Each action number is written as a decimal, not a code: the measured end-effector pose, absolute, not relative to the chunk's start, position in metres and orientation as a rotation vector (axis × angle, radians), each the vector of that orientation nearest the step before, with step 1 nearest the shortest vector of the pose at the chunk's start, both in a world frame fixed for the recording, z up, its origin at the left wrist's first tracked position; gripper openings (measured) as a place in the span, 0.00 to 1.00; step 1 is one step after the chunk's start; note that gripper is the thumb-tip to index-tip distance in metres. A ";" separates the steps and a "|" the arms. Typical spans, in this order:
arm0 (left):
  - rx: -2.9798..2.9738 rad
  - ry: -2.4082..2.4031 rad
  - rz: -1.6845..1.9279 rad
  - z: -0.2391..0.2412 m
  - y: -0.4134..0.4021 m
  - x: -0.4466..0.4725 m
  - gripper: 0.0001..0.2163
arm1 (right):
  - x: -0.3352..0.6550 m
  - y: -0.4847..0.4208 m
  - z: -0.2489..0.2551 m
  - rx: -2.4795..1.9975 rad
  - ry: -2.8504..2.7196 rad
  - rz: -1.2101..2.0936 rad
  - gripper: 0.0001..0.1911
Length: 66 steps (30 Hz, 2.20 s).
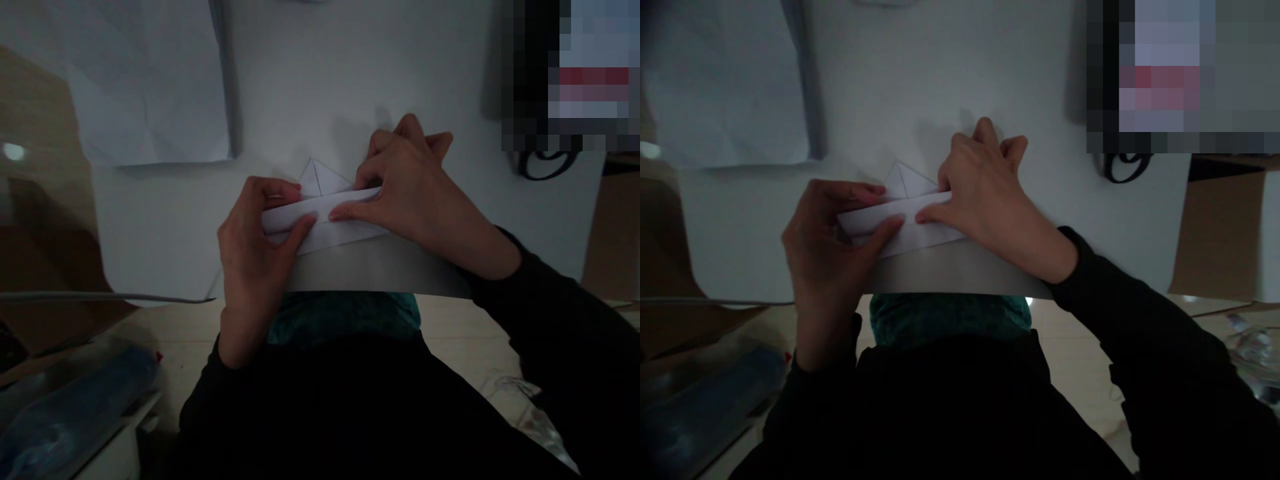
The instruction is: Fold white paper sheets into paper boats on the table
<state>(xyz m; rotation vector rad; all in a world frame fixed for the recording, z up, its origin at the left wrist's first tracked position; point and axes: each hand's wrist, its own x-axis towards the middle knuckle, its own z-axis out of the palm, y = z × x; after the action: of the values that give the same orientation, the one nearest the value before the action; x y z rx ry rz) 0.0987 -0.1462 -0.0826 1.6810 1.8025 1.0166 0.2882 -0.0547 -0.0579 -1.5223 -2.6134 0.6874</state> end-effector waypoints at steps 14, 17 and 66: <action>1.735 1.655 0.917 -0.071 -0.162 0.070 0.12 | 0.300 -0.050 -0.086 -1.296 -2.534 0.655 0.22; 1.746 1.695 0.903 -0.067 -0.168 0.064 0.19 | 0.295 -0.051 -0.083 -1.371 -2.516 0.646 0.23; 2.471 2.075 0.635 -0.098 -0.219 0.099 0.26 | 0.339 -0.117 -0.094 -1.153 -2.469 0.315 0.26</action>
<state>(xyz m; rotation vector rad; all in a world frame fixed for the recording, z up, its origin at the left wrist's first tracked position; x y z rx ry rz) 0.0990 -0.2194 -0.0978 2.4715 2.0748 0.6351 0.3394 -0.1171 -0.0936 -1.1533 -2.4694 0.3151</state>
